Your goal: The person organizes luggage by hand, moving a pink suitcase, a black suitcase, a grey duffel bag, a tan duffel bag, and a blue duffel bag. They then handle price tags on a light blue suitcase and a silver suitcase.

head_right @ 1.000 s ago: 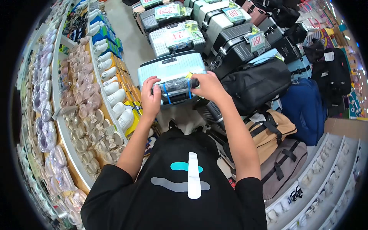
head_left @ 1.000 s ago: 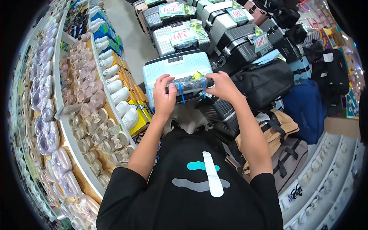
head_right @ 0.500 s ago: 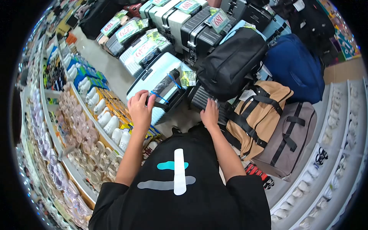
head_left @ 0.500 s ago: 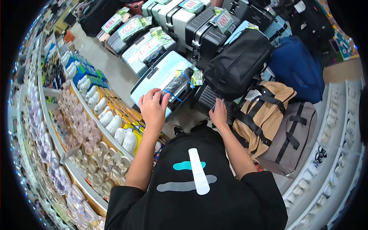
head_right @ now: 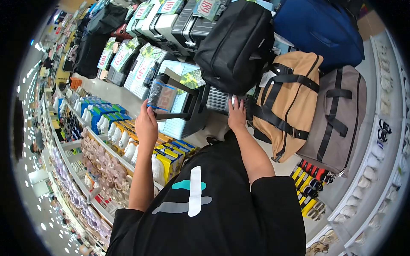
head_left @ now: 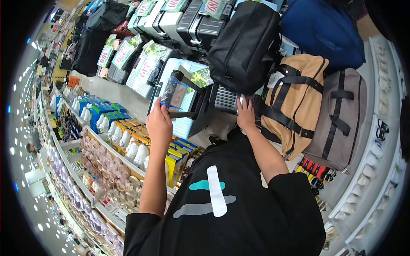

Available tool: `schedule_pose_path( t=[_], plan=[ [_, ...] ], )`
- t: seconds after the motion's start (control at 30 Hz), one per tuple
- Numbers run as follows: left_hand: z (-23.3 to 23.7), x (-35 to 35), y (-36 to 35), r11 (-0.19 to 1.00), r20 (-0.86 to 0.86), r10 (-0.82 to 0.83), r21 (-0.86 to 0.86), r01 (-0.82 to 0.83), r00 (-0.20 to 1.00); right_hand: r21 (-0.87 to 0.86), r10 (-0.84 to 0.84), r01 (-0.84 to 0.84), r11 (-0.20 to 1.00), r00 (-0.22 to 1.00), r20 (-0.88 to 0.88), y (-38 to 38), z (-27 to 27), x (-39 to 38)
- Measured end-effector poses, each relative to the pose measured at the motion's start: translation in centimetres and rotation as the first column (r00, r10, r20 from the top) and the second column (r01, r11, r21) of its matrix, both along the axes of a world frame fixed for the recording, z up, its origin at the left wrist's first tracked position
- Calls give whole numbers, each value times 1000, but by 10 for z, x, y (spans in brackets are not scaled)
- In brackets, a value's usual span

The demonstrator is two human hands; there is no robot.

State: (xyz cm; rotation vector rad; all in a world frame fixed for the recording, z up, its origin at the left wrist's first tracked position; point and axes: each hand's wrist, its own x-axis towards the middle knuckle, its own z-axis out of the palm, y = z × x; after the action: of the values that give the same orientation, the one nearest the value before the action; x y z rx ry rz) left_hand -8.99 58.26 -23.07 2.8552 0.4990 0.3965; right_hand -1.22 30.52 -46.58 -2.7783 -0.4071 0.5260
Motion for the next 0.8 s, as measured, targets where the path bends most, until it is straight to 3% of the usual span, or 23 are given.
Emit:
schedule_pose_path(
  t=[0.07, 0.13, 0.4, 0.47, 0.6, 0.73, 0.8],
  plan=[
    [9, 4, -3, 998, -4, -23, -50, 22, 1000, 11, -17, 17, 1000, 1000, -3, -3, 3, 1],
    [19, 3, -8, 965, -136, 82, -237, -113, 987, 37, 36, -35, 999, 999, -15, -8, 3, 0],
    [21, 7, -7, 982, -70, -13, -189, -1, 997, 15, 29, -28, 999, 999, -14, -10, 5, -6],
    [22, 18, -7, 986, 19, -153, -68, 154, 988, 5, 38, -38, 999, 997, -68, -13, 11, -5],
    [20, 32, 2, 993, -71, -49, -109, 41, 996, 22, 52, -50, 999, 995, -87, -16, 17, -5],
    [13, 45, 7, 995, 47, -59, -74, 63, 997, 5, 66, -66, 998, 994, -82, -15, 16, -3],
    [17, 53, 8, 992, -1, -36, -121, 35, 999, -2, 67, -68, 998, 994, -90, -13, 20, -4]
  ],
)
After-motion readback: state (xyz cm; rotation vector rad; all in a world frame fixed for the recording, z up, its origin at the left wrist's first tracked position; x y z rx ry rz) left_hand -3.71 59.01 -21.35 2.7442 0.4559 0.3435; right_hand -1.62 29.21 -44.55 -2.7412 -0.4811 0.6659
